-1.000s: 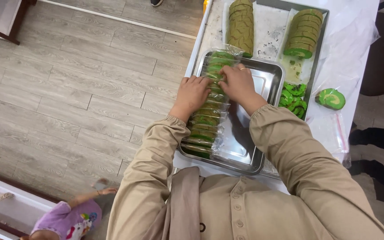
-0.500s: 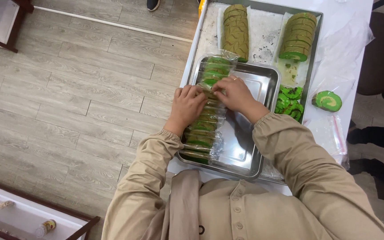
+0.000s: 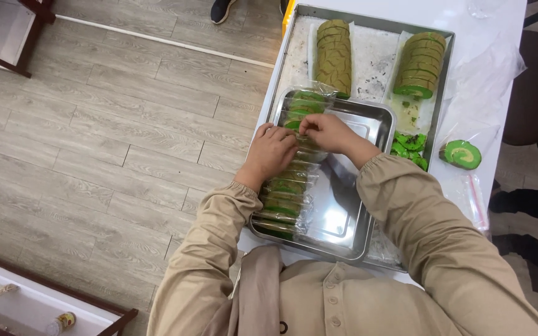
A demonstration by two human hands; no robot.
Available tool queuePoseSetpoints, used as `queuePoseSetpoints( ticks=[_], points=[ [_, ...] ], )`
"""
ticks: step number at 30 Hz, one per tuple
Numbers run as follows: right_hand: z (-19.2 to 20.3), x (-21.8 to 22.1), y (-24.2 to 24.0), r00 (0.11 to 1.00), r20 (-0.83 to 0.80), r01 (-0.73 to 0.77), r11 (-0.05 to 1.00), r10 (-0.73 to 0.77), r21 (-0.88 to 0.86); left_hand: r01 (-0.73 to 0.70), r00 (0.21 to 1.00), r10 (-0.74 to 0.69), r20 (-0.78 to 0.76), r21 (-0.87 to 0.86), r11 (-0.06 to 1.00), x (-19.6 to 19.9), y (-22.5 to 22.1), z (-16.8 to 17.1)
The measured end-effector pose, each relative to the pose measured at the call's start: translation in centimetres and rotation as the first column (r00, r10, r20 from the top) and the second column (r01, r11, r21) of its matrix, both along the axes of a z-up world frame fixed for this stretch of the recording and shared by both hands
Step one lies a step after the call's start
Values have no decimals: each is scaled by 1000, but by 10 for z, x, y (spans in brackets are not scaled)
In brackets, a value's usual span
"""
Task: Wrapping individual slices of green roll cake in clear plastic film and arranging them in a metal tray.
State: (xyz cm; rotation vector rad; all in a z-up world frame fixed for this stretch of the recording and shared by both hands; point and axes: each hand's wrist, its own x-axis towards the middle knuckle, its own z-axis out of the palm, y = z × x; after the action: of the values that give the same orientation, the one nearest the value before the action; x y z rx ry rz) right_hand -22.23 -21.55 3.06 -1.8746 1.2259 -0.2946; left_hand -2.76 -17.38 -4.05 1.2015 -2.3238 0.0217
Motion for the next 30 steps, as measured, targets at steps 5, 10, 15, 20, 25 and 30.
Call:
queuePoseSetpoints(
  ticks=[5, 10, 15, 20, 25, 30],
  points=[
    [-24, -12, -28, 989, -60, 103, 929, -133, -356, -19, 1000, 19, -2, -80, 997, -3, 2, 4],
    [-24, -5, -37, 957, -287, -60, 929, -51, -365, -6, 1000, 4, -28, -58, 998, -3, 5, 14],
    [-34, -3, -37, 940, -337, -86, 918, -54, -388, -7, 998, 4, -60, -50, 999, -3, 12, 15],
    [-50, -3, -46, 908, -401, -97, 875, -117, -475, -9, 997, 5, -73, -47, 999, -1, 11, 12],
    [-26, -2, -40, 920, -377, -87, 880, -110, -467, -21, 997, 16, -71, -61, 998, -2, 12, 19],
    [-37, -5, -42, 895, -442, -162, 885, -54, -436, -24, 997, 19, -80, -52, 998, -2, 15, 20]
  ],
)
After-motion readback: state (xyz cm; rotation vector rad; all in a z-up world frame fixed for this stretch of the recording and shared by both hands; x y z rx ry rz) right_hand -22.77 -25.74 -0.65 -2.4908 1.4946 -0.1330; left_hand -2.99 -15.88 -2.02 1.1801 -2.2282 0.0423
